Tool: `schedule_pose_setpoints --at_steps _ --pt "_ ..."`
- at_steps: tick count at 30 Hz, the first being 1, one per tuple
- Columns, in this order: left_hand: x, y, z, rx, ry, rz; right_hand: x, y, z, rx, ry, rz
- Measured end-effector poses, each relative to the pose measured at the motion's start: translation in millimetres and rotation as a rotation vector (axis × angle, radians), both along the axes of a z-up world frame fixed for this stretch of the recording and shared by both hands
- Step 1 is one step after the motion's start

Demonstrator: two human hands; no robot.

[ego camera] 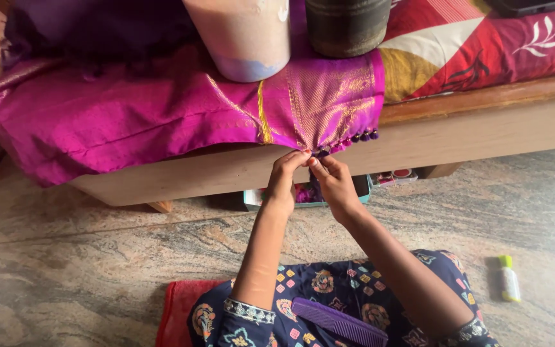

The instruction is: Tying tassels onto the edge of a saree and trimming the excess thread with scissors.

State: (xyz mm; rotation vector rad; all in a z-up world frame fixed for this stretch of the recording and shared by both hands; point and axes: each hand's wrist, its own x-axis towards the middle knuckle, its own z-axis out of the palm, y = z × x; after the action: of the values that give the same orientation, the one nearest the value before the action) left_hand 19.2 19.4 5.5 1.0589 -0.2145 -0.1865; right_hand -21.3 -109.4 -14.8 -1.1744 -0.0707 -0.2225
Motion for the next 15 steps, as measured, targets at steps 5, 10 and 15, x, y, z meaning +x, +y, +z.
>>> schedule_pose_setpoints --at_steps 5,10,15 --pt "7 -1 10 0.186 -0.014 -0.064 1 -4 -3 0.026 0.061 0.045" --pt "0 -3 4 0.297 -0.076 -0.027 -4 -3 0 -0.017 0.051 0.055" --pt "-24 -13 17 0.510 -0.106 0.169 -15 -6 4 0.003 0.067 0.105"
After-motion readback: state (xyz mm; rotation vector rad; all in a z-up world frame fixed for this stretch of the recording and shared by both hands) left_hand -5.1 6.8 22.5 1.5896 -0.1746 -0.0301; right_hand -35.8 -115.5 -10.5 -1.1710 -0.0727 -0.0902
